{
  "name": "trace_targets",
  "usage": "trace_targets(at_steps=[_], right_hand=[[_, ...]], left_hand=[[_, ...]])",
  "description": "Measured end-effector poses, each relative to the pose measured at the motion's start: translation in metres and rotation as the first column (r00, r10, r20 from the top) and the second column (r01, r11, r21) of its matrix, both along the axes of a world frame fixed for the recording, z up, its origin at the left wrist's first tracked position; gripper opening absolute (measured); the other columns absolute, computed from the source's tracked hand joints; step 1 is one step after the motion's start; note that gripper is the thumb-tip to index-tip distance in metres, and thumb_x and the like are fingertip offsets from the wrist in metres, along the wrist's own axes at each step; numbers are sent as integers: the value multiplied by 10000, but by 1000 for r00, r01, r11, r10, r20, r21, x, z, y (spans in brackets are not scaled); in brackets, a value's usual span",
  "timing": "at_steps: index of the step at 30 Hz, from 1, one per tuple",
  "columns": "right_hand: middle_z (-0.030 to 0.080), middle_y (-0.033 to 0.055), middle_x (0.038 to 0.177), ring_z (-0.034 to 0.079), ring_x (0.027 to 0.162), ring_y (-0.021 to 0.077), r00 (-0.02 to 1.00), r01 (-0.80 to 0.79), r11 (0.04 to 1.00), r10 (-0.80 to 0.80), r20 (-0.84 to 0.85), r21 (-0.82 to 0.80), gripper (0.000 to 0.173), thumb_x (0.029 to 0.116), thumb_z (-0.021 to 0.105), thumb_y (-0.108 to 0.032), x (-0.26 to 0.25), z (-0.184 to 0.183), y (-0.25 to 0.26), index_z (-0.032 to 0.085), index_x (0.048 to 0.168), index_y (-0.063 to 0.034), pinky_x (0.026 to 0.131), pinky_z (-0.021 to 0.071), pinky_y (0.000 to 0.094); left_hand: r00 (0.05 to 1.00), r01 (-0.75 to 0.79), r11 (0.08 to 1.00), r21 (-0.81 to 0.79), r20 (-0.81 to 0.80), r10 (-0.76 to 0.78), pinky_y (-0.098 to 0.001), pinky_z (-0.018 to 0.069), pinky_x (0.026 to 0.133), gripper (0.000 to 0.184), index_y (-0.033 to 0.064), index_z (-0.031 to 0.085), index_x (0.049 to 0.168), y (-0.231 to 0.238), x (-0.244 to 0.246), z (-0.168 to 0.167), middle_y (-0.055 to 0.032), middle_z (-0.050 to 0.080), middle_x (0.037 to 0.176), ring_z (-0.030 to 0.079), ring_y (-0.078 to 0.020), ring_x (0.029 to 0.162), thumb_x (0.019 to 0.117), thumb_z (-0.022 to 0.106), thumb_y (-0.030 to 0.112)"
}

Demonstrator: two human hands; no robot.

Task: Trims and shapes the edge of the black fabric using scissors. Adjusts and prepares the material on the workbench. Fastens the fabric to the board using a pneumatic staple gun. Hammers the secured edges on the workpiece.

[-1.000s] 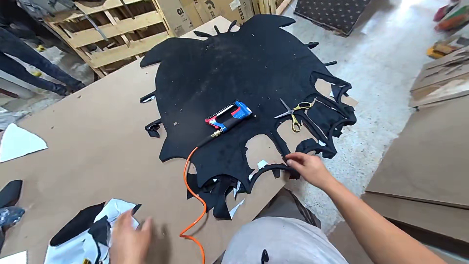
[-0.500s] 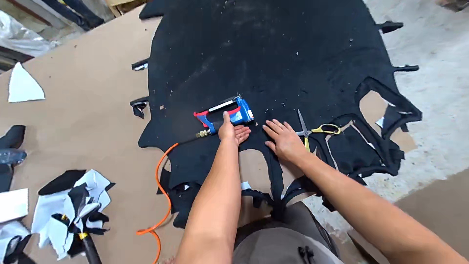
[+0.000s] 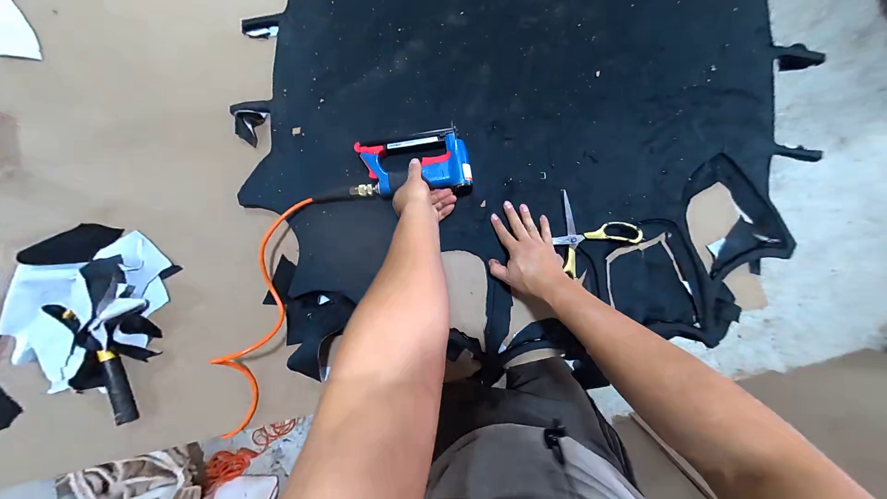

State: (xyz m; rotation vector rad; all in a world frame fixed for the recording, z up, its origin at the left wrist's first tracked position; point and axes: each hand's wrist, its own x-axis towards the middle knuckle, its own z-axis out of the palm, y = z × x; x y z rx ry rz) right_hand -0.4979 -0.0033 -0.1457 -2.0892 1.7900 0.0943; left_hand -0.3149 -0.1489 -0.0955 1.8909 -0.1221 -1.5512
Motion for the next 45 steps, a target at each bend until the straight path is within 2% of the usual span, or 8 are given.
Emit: trace_targets(at_steps=[3, 7, 10, 12, 18, 25, 35, 45], right_hand=[[3, 35, 1751, 8, 1604, 339, 1000, 19, 997, -18, -12, 73, 975, 841, 583, -658, 5, 7, -2, 203, 1662, -296, 1218, 66, 706], [-52, 102, 1744, -31, 1590, 415, 999, -24, 996, 22, 23, 89, 1052, 799, 641, -634, 10, 7, -6, 188, 1667, -248, 1204, 53, 734], [68, 63, 1746, 61, 1601, 346, 966, -203, 977, 191, 173, 58, 887, 891, 596, -624, -29, 9, -17, 292, 1642, -264, 1255, 113, 637], [176, 29, 1732, 133, 1598, 296, 921, -308, 951, 291, 258, 29, 753, 945, 599, -524, -55, 6, -21, 377, 1610, -251, 1268, 164, 584], [449, -3, 1615, 339, 1535, 246, 835, -442, 870, 488, 254, -220, 515, 1089, 352, -429, -53, -6, -67, 547, 1500, -189, 1251, 255, 542], [280, -20, 1702, 199, 1586, 275, 680, -674, 692, 718, 149, -257, 658, 1031, 285, -556, 8, -25, -114, 388, 1606, -253, 1259, 106, 635], [249, -62, 1710, 161, 1595, 257, 771, -591, 777, 623, 130, -216, 610, 1026, 294, -451, 18, -25, -101, 355, 1617, -309, 1251, 71, 645], [251, -59, 1709, 157, 1596, 261, 759, -603, 766, 637, 134, -226, 604, 1030, 277, -438, 17, -25, -106, 349, 1619, -319, 1250, 71, 650]], left_hand=[[984, 17, 998, -56, 176, -7, -446, 632, 679, 724, -12, 566, 1288, -6, 0, -4, -184, 741, 920, 745, -284, 744, 996, 510, 648], [943, -81, 922, -379, 270, 194, -504, 597, 857, 597, -15, 641, 1201, 22, 17, 1, -190, 695, 1094, 698, -300, 991, 898, 758, 486], [978, 56, 732, -679, 184, 96, -515, 620, 935, 470, -49, 565, 1291, 81, 52, 5, -195, 729, 1128, 733, -320, 1045, 980, 700, 276], [973, 157, 649, -744, 230, 28, -529, 587, 985, 354, -61, 588, 1215, 128, 66, 3, -201, 732, 1122, 719, -339, 1069, 960, 698, 159], [824, 337, 664, -667, 550, 135, -472, 648, 868, 119, 11, 688, 1014, 206, 33, 9, -117, 782, 976, 770, -273, 921, 917, 682, 81], [771, 207, 616, -760, 515, 375, -508, 650, 873, 110, -8, 652, 1042, 176, 12, -6, -152, 774, 981, 771, -325, 921, 942, 666, 37], [727, 287, 496, -819, 524, 443, -510, 655, 831, 239, 11, 630, 1091, 175, -6, -31, -125, 768, 969, 763, -316, 912, 901, 751, 89], [652, 268, 536, -801, 560, 511, -458, 660, 782, 133, 3, 630, 1034, 168, -19, -28, -85, 748, 885, 757, -267, 823, 924, 684, 54]])
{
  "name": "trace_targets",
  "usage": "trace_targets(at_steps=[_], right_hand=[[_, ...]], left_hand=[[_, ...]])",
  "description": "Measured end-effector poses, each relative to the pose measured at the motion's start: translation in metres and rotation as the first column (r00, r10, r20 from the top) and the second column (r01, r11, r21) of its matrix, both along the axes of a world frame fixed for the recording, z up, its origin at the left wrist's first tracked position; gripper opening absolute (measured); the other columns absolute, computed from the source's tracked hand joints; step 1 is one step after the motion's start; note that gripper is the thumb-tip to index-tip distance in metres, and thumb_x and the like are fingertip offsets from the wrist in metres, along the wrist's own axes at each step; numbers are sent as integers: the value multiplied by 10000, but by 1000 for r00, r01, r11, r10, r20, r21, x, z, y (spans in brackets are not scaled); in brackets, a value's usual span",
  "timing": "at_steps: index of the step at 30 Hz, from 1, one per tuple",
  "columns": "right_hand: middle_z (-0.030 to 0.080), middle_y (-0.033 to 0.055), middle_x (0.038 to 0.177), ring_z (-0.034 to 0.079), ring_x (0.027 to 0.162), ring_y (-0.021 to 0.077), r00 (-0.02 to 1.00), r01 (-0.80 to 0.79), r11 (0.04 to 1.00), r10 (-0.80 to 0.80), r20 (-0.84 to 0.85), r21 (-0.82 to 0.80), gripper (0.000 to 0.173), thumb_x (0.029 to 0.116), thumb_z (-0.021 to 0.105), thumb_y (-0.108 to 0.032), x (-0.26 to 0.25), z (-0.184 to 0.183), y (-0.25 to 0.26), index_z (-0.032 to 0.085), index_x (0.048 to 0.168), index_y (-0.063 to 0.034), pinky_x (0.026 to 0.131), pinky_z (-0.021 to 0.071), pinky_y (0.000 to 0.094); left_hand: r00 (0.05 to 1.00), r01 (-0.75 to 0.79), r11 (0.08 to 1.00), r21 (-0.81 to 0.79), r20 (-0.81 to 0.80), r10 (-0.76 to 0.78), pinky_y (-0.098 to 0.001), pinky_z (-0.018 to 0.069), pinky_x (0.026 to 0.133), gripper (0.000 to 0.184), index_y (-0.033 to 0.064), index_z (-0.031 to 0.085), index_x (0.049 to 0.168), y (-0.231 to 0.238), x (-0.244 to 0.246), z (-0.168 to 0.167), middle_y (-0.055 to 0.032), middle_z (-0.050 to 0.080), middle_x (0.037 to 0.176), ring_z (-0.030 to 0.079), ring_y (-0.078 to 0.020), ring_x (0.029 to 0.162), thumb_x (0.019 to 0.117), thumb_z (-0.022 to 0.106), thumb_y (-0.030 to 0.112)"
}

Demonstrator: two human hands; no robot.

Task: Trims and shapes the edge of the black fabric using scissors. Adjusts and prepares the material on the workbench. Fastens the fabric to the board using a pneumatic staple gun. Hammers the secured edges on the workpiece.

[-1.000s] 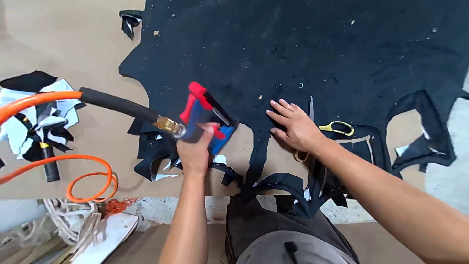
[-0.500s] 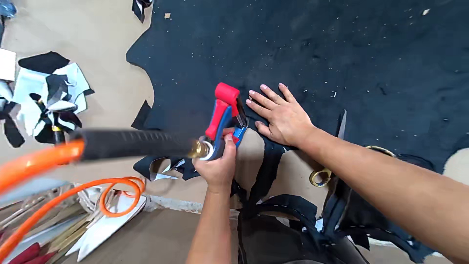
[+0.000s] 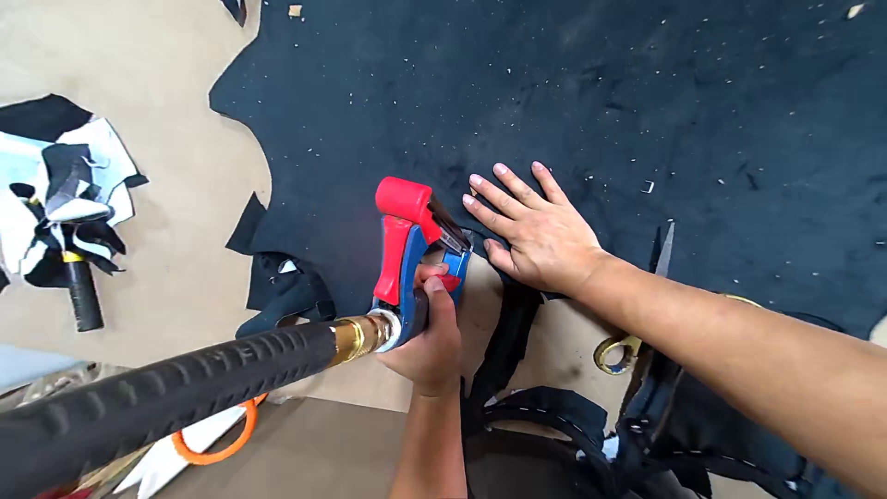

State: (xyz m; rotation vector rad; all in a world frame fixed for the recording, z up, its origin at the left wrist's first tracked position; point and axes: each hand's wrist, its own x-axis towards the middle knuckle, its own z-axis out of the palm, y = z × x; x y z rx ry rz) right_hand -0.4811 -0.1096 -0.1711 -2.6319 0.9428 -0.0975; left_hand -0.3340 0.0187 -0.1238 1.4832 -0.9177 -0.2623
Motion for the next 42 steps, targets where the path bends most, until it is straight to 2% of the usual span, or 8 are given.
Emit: trace_targets(at_steps=[3, 6, 17, 23, 32, 36, 39, 42], right_hand=[[391, -50, 1649, 282, 1561, 198, 976, 63, 998, -61, 209, -4, 544, 1082, 240, -348, -9, -7, 1, 482, 1557, -241, 1282, 126, 580], [440, 20, 1621, 366, 1522, 178, 947, 168, 986, -164, 276, 7, 520, 1076, 289, -233, -8, -8, 2, 482, 1546, -123, 1286, 198, 518], [350, -29, 1671, 259, 1569, 196, 991, 101, 995, -99, 85, -25, 537, 1073, 268, -228, -2, -4, 0, 431, 1580, -158, 1283, 156, 538], [373, -39, 1660, 280, 1560, 184, 988, 115, 993, -112, 109, -21, 521, 1079, 283, -222, -2, -4, 3, 453, 1569, -170, 1285, 171, 516], [355, -48, 1668, 258, 1568, 179, 990, 106, 994, -104, 96, -12, 539, 1057, 293, -208, -3, -5, 0, 445, 1574, -181, 1289, 157, 505], [374, -49, 1659, 275, 1561, 168, 986, 115, 993, -114, 122, -2, 504, 1093, 281, -228, -2, -5, -2, 467, 1560, -189, 1291, 169, 491], [370, -49, 1660, 279, 1560, 174, 987, 109, 994, -109, 122, 4, 526, 1048, 331, -199, -2, -4, -2, 472, 1555, -182, 1286, 170, 497], [398, -29, 1646, 300, 1553, 192, 982, 107, 994, -107, 154, 5, 514, 1055, 321, -201, -4, -2, 0, 496, 1537, -157, 1283, 180, 506]], left_hand=[[999, 53, 998, 16, -6, -53, -476, 664, 818, 194, 1, 630, 1048, 5, 7, -1, -99, 765, 912, 768, -287, 864, 913, 728, 101], [995, 100, 994, 34, -2, -100, -474, 665, 820, 194, 15, 624, 1047, 10, 11, 0, -104, 771, 924, 771, -294, 881, 907, 730, 96], [980, 115, 989, 98, 150, -129, -401, 663, 776, 158, 42, 645, 1011, 10, 12, -7, -44, 756, 904, 762, -205, 848, 911, 714, 144], [963, 190, 979, 79, 177, -201, -410, 666, 789, 200, 112, 646, 1034, 18, 23, -11, -13, 765, 920, 767, -189, 872, 898, 747, 217], [938, 330, 942, 53, 95, -334, -427, 657, 782, 196, 88, 649, 1021, 14, 32, -13, -37, 752, 909, 758, -214, 849, 890, 747, 195], [922, 366, 930, 20, 130, -365, -351, 656, 784, 221, 161, 665, 1042, 20, 32, -14, 36, 750, 938, 747, -125, 872, 901, 779, 288], [908, 415, 910, 4, 65, -414, -439, 657, 772, 190, 90, 666, 1002, 15, 36, -15, -51, 757, 898, 760, -222, 838, 871, 759, 191], [878, 475, 880, 18, 62, -475, -438, 650, 768, 166, 60, 664, 999, 10, 37, -12, -68, 746, 887, 749, -224, 823, 877, 721, 156]])
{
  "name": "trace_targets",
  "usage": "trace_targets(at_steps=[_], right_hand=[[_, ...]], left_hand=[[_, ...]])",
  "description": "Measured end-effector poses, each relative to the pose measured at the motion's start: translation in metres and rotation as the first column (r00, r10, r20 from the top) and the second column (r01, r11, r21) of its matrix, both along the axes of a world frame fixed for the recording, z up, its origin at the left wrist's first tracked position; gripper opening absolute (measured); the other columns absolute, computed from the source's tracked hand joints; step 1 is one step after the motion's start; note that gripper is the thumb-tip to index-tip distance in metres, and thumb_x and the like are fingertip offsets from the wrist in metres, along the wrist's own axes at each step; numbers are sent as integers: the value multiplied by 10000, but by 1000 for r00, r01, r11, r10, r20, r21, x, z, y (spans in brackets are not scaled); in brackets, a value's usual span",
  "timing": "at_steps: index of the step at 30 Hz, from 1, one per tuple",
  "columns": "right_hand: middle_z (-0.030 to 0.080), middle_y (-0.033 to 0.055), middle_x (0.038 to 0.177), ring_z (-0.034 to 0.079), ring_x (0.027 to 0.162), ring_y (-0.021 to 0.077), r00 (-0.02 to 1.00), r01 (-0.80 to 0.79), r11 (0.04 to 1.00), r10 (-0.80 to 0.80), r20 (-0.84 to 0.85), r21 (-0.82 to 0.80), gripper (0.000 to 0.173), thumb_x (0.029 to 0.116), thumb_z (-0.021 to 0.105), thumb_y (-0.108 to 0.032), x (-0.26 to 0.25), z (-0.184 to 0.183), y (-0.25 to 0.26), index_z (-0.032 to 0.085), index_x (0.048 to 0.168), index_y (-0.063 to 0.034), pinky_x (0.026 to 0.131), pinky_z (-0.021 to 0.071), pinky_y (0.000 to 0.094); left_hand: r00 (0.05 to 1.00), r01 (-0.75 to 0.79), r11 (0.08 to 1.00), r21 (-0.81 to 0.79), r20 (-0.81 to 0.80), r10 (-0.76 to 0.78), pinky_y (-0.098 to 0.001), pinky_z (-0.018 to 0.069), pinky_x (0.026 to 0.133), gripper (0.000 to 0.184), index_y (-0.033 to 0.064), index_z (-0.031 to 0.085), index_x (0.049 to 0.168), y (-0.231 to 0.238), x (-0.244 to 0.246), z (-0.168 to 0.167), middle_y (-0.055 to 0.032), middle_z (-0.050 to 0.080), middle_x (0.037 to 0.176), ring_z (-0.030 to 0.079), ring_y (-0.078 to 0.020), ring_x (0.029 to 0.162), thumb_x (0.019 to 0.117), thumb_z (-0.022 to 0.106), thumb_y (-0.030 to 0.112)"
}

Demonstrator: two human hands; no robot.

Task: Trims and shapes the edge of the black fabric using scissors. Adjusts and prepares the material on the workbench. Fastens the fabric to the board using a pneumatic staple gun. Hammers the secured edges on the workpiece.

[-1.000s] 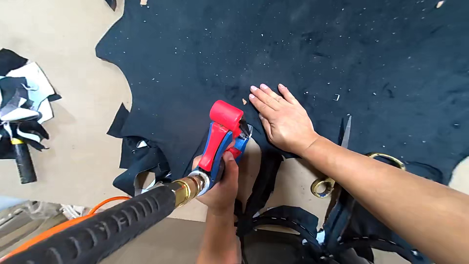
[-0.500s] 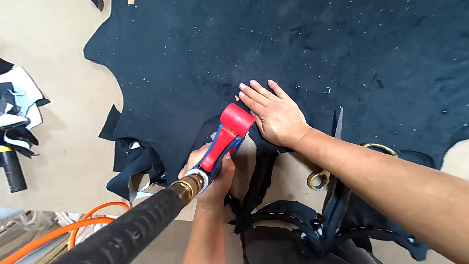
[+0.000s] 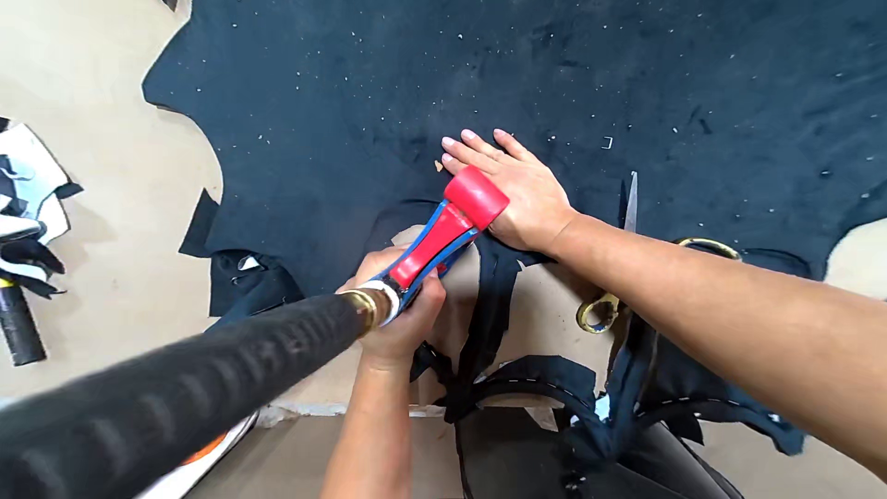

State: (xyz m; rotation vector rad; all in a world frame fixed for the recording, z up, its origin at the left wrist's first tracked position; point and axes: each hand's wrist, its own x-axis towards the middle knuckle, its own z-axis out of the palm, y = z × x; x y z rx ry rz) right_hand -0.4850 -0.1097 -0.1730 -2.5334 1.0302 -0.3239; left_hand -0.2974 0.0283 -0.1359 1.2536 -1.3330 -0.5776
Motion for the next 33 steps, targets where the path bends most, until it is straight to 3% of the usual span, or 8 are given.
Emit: trace_targets(at_steps=[6, 9, 12, 16, 22, 26, 29, 33], right_hand=[[415, -44, 1635, 312, 1547, 173, 1000, 6, 1000, -6, 29, 17, 496, 1066, 317, -200, 1, 0, 1, 525, 1516, -180, 1292, 176, 475], [463, -28, 1606, 354, 1528, 178, 999, 9, 1000, -8, 53, -6, 470, 1082, 326, -197, 1, -1, 0, 555, 1491, -171, 1286, 207, 472], [487, -15, 1589, 374, 1519, 187, 997, 17, 1000, -16, 79, -7, 459, 1079, 345, -170, -3, -1, 1, 577, 1475, -163, 1282, 221, 476], [455, -40, 1610, 341, 1534, 165, 999, 25, 1000, -25, 37, 19, 478, 1073, 332, -176, -3, 3, 1, 550, 1498, -184, 1293, 195, 468], [491, -37, 1585, 375, 1517, 172, 997, 38, 999, -37, 64, -18, 445, 1100, 337, -205, 2, -1, 0, 579, 1473, -192, 1282, 225, 468], [497, -34, 1580, 378, 1515, 170, 996, 39, 999, -37, 81, -22, 449, 1090, 333, -191, -1, -5, -3, 591, 1457, -180, 1281, 227, 471], [496, -38, 1580, 377, 1515, 162, 996, 45, 998, -42, 73, -36, 466, 1078, 322, -200, 0, 0, 2, 590, 1459, -177, 1284, 230, 463], [459, -57, 1606, 356, 1524, 162, 999, 40, 994, -40, 3, -102, 480, 1091, 292, -243, 6, -5, 2, 547, 1496, -212, 1276, 239, 461]], left_hand=[[999, 35, 999, 3, 6, -35, -434, 659, 759, 170, 92, 670, 973, 8, 5, 1, -45, 747, 885, 756, -214, 824, 863, 754, 192], [991, 130, 991, -32, 31, -129, -398, 655, 785, 170, 94, 667, 1013, 7, 5, 1, -30, 745, 922, 749, -176, 853, 900, 739, 197], [981, 192, 981, -3, 22, -192, -431, 651, 792, 150, 58, 650, 1011, 1, 1, 3, -59, 740, 909, 749, -203, 846, 884, 702, 119], [979, 199, 978, 58, -54, -196, -483, 654, 776, 230, 27, 659, 1017, 0, 7, 2, -107, 757, 912, 757, -269, 839, 861, 755, 165], [963, 271, 963, 17, -10, -270, -469, 656, 802, 166, 38, 657, 994, 0, 12, 0, -91, 751, 909, 760, -245, 850, 879, 721, 138], [983, 183, 983, 31, -24, -182, -488, 653, 770, 258, 17, 645, 1018, -2, 6, -5, -107, 749, 898, 753, -271, 825, 835, 767, 150], [986, 47, 998, 53, -162, -38, -509, 656, 802, 298, 9, 633, 1069, 10, 4, 4, -129, 761, 938, 760, -308, 865, 834, 788, 107], [919, -309, 946, 98, -226, 323, -536, 644, 858, 115, -11, 606, 1062, 29, 16, 13, -162, 758, 970, 759, -351, 918, 953, 615, 25]])
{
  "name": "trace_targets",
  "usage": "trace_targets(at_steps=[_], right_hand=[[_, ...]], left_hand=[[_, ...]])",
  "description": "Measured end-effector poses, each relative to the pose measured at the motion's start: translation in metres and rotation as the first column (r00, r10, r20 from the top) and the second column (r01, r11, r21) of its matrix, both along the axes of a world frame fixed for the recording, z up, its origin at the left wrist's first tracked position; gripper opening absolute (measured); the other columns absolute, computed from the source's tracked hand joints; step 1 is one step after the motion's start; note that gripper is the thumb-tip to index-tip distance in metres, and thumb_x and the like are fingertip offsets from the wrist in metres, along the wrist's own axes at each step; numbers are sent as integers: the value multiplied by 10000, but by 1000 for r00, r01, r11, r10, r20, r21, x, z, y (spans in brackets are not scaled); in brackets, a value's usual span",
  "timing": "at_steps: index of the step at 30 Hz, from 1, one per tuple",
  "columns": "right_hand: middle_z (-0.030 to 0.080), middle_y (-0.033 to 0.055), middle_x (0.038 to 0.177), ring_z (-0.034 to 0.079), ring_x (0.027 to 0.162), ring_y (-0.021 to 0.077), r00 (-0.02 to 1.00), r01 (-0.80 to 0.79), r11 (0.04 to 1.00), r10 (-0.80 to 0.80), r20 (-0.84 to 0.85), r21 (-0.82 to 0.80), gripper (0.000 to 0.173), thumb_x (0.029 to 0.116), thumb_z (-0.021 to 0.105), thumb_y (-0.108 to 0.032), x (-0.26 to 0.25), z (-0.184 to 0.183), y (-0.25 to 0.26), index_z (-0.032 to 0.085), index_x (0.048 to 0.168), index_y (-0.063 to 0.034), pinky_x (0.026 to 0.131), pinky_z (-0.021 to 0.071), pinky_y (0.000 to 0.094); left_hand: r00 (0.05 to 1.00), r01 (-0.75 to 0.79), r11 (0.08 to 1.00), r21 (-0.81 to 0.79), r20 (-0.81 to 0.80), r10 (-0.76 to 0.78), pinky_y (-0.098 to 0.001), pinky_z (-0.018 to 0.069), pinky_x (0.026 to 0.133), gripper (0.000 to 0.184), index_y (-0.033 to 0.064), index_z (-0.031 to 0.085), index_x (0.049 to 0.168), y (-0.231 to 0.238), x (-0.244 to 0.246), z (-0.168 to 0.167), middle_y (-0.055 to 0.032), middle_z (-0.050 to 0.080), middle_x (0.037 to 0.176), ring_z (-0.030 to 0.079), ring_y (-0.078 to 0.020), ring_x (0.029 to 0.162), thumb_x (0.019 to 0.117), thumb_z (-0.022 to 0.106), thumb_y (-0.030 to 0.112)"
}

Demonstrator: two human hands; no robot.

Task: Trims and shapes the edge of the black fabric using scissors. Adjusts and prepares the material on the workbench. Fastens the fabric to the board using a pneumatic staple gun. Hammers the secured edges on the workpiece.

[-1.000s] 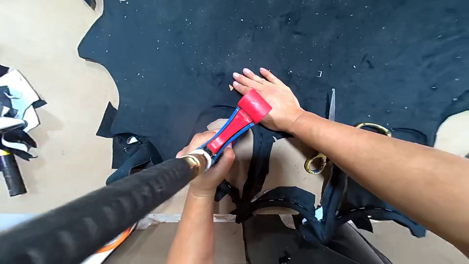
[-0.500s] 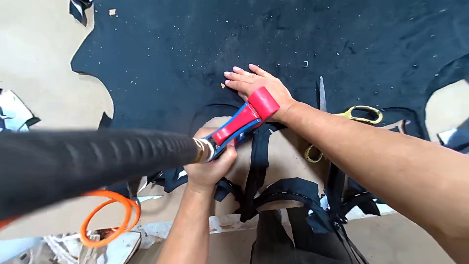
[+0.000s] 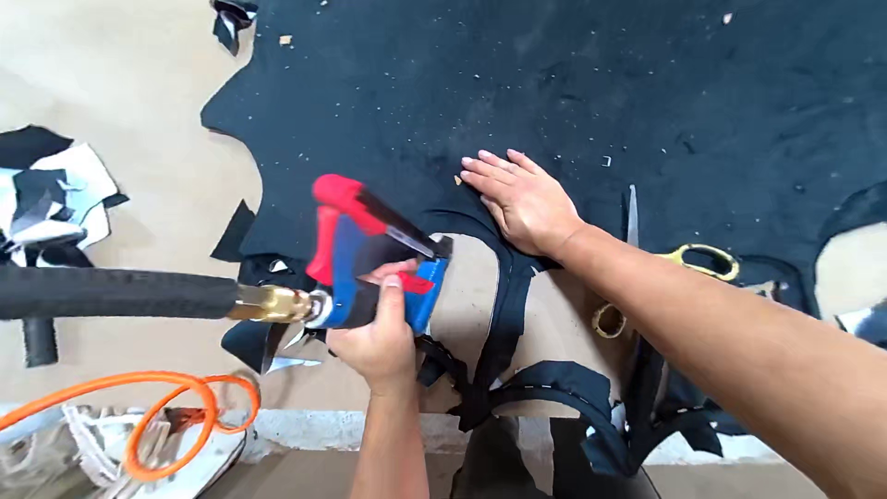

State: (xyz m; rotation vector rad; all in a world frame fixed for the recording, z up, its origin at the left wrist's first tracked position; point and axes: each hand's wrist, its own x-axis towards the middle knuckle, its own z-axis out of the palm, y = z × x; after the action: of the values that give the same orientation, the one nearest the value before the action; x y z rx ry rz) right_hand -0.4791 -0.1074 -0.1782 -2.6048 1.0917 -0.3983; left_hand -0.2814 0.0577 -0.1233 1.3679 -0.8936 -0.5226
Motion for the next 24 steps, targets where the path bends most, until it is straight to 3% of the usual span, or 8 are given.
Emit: trace_targets(at_steps=[3, 5, 9, 15, 20, 24], right_hand=[[372, -59, 1659, 270, 1564, 194, 990, -101, 995, 102, -96, 18, 516, 1069, 291, -207, 2, 5, -5, 471, 1552, -216, 1275, 182, 555], [373, -50, 1659, 274, 1563, 218, 951, -292, 956, 291, -102, 10, 543, 1030, 338, -162, 3, 8, -28, 470, 1554, -210, 1252, 164, 631], [390, -83, 1647, 278, 1562, 207, 815, -579, 815, 577, -50, -36, 480, 1109, 304, -272, 21, 3, -84, 477, 1557, -256, 1262, 168, 616], [420, -64, 1631, 303, 1551, 206, 781, -624, 781, 624, 3, -13, 497, 1096, 287, -288, 32, -2, -94, 484, 1552, -254, 1267, 162, 585], [428, -60, 1627, 319, 1544, 212, 775, -632, 775, 632, 18, -5, 496, 1097, 293, -295, 30, -3, -96, 486, 1551, -238, 1267, 183, 572], [433, -58, 1624, 323, 1542, 212, 767, -642, 767, 641, 31, 15, 487, 1099, 307, -289, 31, -3, -96, 500, 1541, -230, 1268, 184, 557]], left_hand=[[978, -206, 978, 16, -28, 207, -548, 635, 883, 96, -30, 611, 1062, -7, 2, 2, -180, 758, 988, 757, -366, 941, 991, 564, 13], [949, -315, 949, 7, -18, 315, -536, 642, 870, 103, -22, 616, 1052, -19, -5, 3, -167, 765, 974, 765, -352, 925, 969, 601, 37], [892, -451, 893, 19, 54, 449, -517, 658, 836, 145, -10, 632, 1020, -31, -28, 1, -152, 770, 943, 770, -338, 894, 922, 687, 83], [787, -600, 799, 33, 204, 582, -450, 673, 781, 179, 8, 625, 1042, -55, -62, 5, -89, 769, 912, 773, -263, 845, 904, 727, 62], [704, -690, 722, -54, 182, 687, -515, 667, 810, 195, -12, 618, 1026, -63, -84, -6, -144, 759, 902, 768, -342, 869, 933, 730, 118], [733, -651, 753, -97, 177, 656, -502, 667, 790, 184, -5, 592, 1051, -63, -82, -9, -118, 743, 869, 760, -317, 824, 924, 711, 54]])
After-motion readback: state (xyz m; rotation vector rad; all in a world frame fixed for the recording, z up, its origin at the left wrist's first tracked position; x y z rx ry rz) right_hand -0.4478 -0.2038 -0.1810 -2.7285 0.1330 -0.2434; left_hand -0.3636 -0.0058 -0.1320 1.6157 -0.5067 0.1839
